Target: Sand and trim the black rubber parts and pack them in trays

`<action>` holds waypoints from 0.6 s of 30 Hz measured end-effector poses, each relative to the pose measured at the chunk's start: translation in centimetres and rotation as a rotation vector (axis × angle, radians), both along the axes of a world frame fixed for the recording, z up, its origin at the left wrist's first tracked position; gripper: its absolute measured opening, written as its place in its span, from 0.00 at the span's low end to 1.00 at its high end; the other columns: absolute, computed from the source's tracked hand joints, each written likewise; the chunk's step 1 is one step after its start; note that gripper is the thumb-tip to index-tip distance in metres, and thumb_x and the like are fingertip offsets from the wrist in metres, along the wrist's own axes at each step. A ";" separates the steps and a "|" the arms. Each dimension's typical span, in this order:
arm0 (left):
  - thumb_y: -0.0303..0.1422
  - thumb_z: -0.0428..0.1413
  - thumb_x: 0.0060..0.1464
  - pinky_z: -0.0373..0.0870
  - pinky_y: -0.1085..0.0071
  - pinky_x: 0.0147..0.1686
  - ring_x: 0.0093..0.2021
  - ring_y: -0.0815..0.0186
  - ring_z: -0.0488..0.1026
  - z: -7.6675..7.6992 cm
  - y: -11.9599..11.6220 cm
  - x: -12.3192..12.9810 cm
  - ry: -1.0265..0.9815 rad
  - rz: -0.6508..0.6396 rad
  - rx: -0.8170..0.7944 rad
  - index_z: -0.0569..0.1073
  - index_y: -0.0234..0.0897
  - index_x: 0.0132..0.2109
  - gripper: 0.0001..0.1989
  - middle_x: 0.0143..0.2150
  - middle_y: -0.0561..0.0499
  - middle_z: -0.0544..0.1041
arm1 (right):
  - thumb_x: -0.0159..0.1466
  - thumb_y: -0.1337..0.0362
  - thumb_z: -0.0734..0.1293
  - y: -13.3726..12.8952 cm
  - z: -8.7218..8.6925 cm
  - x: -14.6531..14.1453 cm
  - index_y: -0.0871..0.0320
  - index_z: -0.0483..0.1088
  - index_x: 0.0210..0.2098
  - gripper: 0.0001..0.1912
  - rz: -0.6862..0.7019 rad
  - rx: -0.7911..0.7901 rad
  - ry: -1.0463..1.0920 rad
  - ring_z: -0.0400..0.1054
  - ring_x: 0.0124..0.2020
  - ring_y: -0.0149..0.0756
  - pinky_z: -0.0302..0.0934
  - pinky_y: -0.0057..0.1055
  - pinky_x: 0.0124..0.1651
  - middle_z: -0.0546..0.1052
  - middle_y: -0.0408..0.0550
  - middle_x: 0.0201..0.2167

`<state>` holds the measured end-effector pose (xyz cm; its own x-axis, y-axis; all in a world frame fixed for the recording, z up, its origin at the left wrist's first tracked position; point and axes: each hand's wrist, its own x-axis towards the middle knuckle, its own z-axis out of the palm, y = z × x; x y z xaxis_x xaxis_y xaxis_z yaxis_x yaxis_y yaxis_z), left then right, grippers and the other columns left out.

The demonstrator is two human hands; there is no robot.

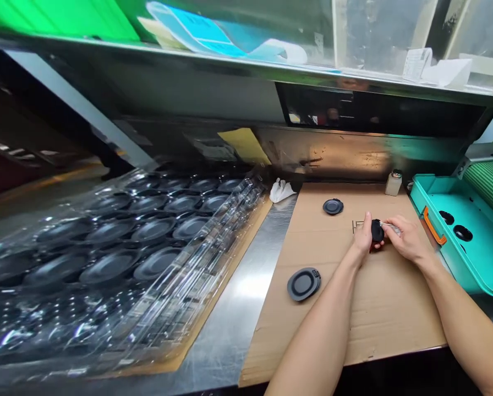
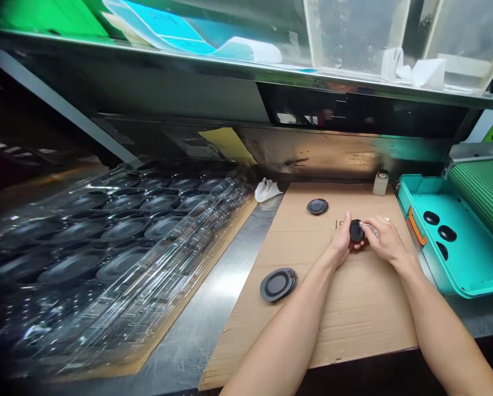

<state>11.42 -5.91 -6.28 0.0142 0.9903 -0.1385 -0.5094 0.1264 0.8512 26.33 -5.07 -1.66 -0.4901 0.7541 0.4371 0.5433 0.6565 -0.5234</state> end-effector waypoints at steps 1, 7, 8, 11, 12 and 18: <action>0.62 0.45 0.62 0.55 0.75 0.14 0.16 0.70 0.68 -0.1 -0.1 0.1 0.064 -0.012 0.003 0.76 0.32 0.33 0.36 0.23 0.45 0.76 | 0.72 0.59 0.62 0.3 -0.4 0.0 0.55 0.76 0.44 0.12 -0.004 0.017 -0.003 0.73 0.42 0.41 0.63 0.34 0.46 0.79 0.50 0.40; 0.63 0.43 0.62 0.58 0.75 0.14 0.14 0.69 0.68 0.0 -0.9 0.3 0.359 -0.031 -0.013 0.75 0.33 0.27 0.38 0.18 0.46 0.73 | 0.72 0.62 0.61 1.0 -1.8 0.3 0.55 0.74 0.42 0.10 -0.085 0.063 -0.166 0.71 0.41 0.40 0.60 0.33 0.45 0.78 0.50 0.40; 0.62 0.42 0.62 0.58 0.75 0.14 0.14 0.69 0.68 0.1 -1.0 0.3 0.365 -0.030 -0.014 0.75 0.33 0.28 0.37 0.17 0.47 0.72 | 0.72 0.62 0.61 0.8 -1.8 0.3 0.55 0.74 0.41 0.11 -0.096 0.071 -0.209 0.71 0.41 0.40 0.59 0.33 0.44 0.78 0.50 0.39; 0.61 0.42 0.63 0.57 0.74 0.13 0.14 0.69 0.66 0.2 -1.1 0.5 0.362 -0.024 -0.033 0.76 0.33 0.30 0.36 0.17 0.48 0.72 | 0.72 0.64 0.60 0.4 -1.5 0.0 0.56 0.74 0.38 0.11 -0.122 0.097 -0.314 0.71 0.42 0.40 0.57 0.32 0.42 0.79 0.50 0.38; 0.60 0.42 0.64 0.57 0.74 0.13 0.13 0.68 0.66 0.2 -1.1 0.6 0.369 -0.014 -0.047 0.76 0.33 0.30 0.36 0.16 0.48 0.71 | 0.72 0.64 0.60 0.3 -1.4 -0.1 0.56 0.74 0.38 0.12 -0.126 0.109 -0.332 0.71 0.42 0.40 0.56 0.32 0.42 0.79 0.50 0.38; 0.57 0.42 0.65 0.59 0.74 0.13 0.13 0.68 0.67 0.5 -1.2 1.2 0.426 0.028 -0.108 0.73 0.34 0.28 0.34 0.16 0.48 0.71 | 0.72 0.63 0.58 0.9 -1.7 0.2 0.56 0.74 0.36 0.14 -0.103 0.156 -0.357 0.71 0.39 0.39 0.56 0.32 0.42 0.79 0.50 0.36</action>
